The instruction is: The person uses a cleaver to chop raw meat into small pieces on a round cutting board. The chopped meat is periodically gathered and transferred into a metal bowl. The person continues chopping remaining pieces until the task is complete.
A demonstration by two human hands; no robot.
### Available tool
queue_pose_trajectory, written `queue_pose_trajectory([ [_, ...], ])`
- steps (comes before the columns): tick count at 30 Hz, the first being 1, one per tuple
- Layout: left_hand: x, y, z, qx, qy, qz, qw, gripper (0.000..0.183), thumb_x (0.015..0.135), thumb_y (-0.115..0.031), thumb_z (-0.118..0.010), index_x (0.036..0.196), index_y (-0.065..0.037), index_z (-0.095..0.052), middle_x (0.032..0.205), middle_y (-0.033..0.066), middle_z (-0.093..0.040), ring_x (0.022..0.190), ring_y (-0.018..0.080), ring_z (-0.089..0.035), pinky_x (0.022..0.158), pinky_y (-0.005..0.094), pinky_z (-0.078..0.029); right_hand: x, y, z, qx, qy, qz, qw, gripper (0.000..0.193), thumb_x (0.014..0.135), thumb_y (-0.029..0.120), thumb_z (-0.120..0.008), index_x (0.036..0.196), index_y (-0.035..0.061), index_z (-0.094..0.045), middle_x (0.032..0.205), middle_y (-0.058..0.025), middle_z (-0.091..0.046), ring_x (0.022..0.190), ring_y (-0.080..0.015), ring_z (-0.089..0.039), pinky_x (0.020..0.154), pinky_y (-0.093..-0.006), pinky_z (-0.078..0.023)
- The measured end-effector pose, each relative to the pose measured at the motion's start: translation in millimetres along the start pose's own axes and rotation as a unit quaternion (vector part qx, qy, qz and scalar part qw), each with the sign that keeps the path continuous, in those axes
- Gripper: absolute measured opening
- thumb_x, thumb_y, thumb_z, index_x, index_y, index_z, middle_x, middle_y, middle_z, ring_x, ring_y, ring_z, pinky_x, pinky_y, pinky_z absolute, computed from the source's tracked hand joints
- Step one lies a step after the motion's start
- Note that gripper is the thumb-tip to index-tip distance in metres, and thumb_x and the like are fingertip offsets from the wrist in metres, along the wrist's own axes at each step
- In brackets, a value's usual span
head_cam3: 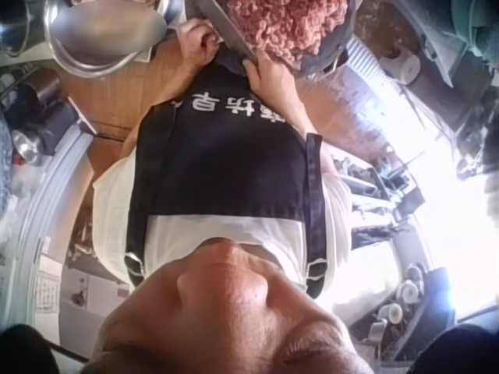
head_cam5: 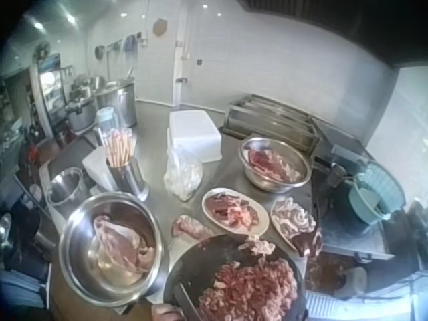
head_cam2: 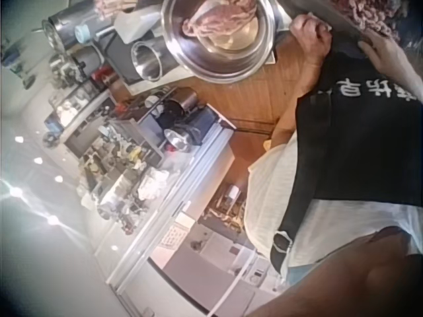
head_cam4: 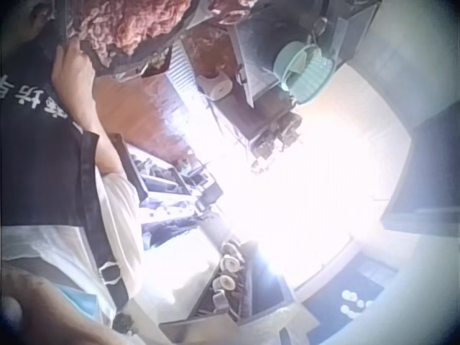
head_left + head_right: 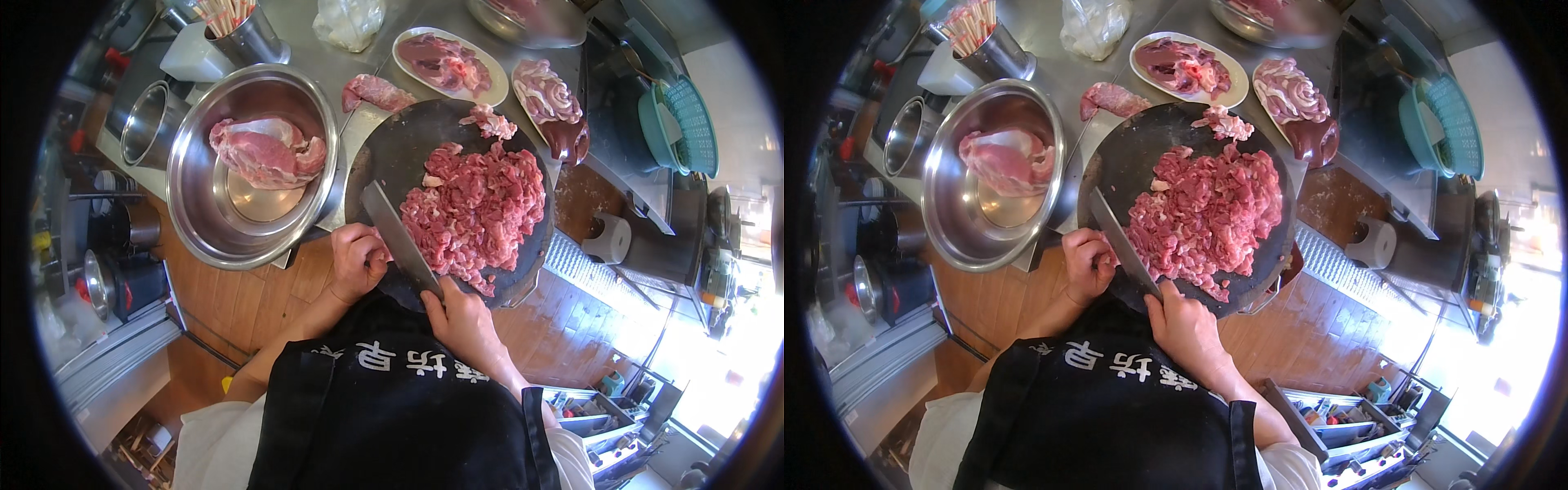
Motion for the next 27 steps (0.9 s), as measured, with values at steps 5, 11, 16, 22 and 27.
queue_pose_trajectory([
  [5,-3,1,1,-0.005,-0.006,0.005,1.0,0.019,0.09,-0.024,-0.059,0.093,-0.006,-0.054,0.097,0.0119,-0.05,0.088,0.0266,-0.047,0.077,0.0362,-0.042,-14,-6,-3,-0.021,0.087,-0.04,0.995,0.024,0.093,0.027,-0.051,0.095,0.0025,-0.049,0.066,-0.0251,-0.061,0.065,-0.0446,-0.062,0.06,-0.0541,-0.049],
  [11,-1,-1,3,-0.013,-0.017,0.017,1.0,0.018,0.087,-0.024,-0.061,0.092,-0.008,-0.054,0.094,0.0093,-0.052,0.085,0.0275,-0.05,0.076,0.0383,-0.041,-16,-2,-7,-0.065,0.131,-0.049,0.988,0.024,0.094,0.025,-0.05,0.096,0.0013,-0.048,0.067,-0.0246,-0.062,0.066,-0.0443,-0.062,0.061,-0.0534,-0.05],
  [16,2,0,3,-0.008,-0.012,0.02,1.0,0.017,0.087,-0.022,-0.061,0.092,-0.007,-0.053,0.093,0.01,-0.052,0.085,0.0282,-0.049,0.076,0.0389,-0.04,6,9,-19,-0.063,0.073,-0.03,0.995,0.025,0.094,0.026,-0.051,0.094,0.0007,-0.048,0.065,-0.024,-0.061,0.063,-0.0437,-0.062,0.058,-0.0526,-0.05],
  [22,3,-1,1,-0.003,-0.006,0.009,1.0,0.016,0.085,-0.021,-0.061,0.09,-0.007,-0.054,0.094,0.0107,-0.051,0.087,0.0287,-0.049,0.077,0.0383,-0.041,54,21,-24,-0.039,-0.009,0.002,0.999,0.028,0.092,0.027,-0.055,0.087,-0.0003,-0.052,0.064,-0.0261,-0.06,0.063,-0.0446,-0.062,0.058,-0.0533,-0.05],
  [27,0,1,0,-0.019,0.003,0.017,1.0,0.018,0.086,-0.022,-0.061,0.089,-0.006,-0.053,0.095,0.0119,-0.05,0.089,0.0281,-0.047,0.078,0.0372,-0.041,43,-5,-2,0.006,-0.059,-0.049,0.997,0.028,0.091,0.025,-0.055,0.094,-0.0025,-0.054,0.069,-0.028,-0.061,0.067,-0.0472,-0.06,0.063,-0.0521,-0.049],
])
Point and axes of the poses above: each hand's wrist, its own x-axis towards the middle knuckle, its own z-axis out of the back of the hand, y = z × x, the point moved 10 cm from there along x, towards the middle knuckle
